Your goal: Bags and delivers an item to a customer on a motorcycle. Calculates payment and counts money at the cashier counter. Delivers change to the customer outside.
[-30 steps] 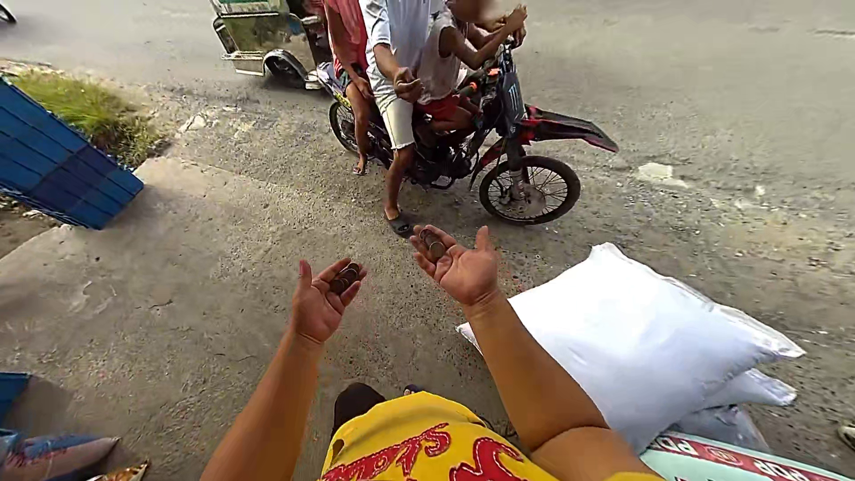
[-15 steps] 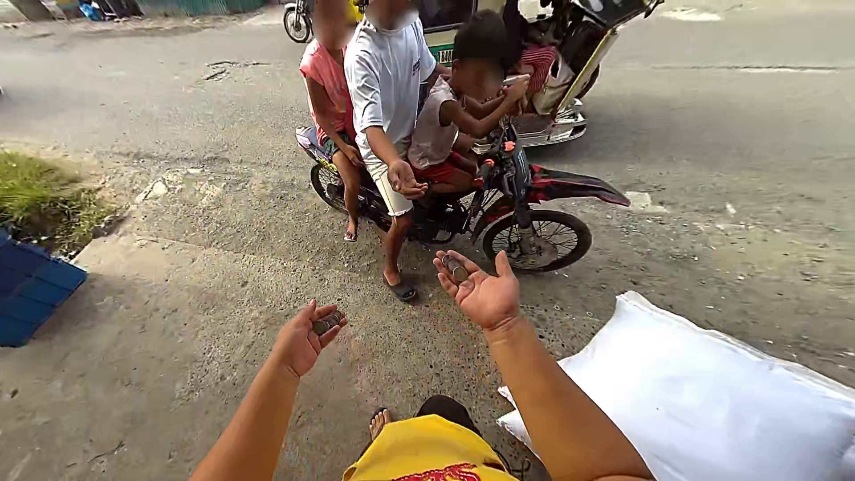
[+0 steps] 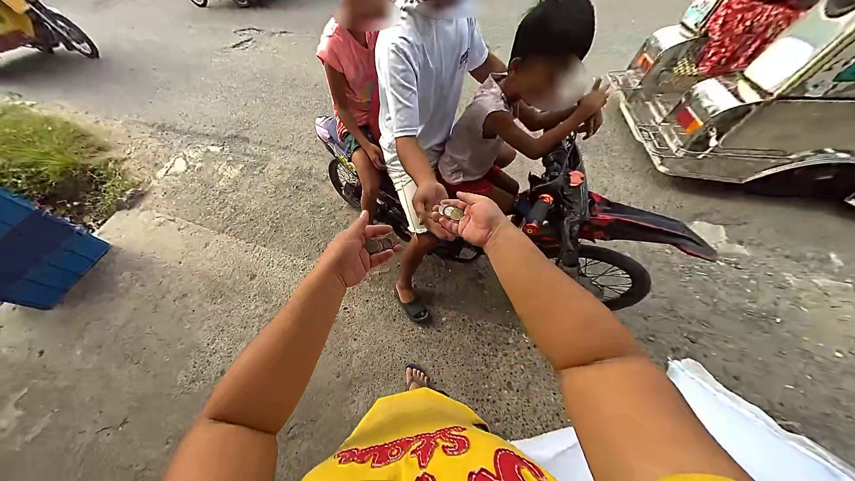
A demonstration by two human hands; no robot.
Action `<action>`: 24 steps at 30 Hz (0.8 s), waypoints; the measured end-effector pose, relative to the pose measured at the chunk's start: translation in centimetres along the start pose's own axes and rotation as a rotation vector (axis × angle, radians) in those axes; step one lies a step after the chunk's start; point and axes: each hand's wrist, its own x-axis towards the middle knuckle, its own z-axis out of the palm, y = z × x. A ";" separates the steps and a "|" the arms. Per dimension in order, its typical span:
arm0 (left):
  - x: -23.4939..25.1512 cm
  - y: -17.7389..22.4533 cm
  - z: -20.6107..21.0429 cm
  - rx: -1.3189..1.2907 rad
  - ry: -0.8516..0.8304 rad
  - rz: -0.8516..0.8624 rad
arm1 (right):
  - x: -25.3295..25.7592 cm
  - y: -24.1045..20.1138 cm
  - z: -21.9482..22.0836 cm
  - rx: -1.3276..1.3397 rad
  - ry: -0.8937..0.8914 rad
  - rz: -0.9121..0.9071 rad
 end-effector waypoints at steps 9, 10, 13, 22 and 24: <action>8.5 4.1 5.2 0.134 -0.027 -0.008 | 7.2 -4.3 -0.6 -0.356 -0.090 0.084; 9.2 4.4 5.6 0.142 -0.021 -0.006 | 7.6 -4.6 -0.6 -0.379 -0.086 0.089; 11.5 5.2 6.7 0.161 0.000 -0.017 | 8.7 -5.2 -0.6 -0.436 -0.070 0.105; 19.5 5.5 10.6 0.991 -0.077 0.044 | 10.6 -5.0 -0.9 -1.055 -0.117 -0.074; 20.2 5.5 11.6 1.365 -0.103 0.122 | 10.6 -4.9 -1.0 -1.197 -0.087 -0.135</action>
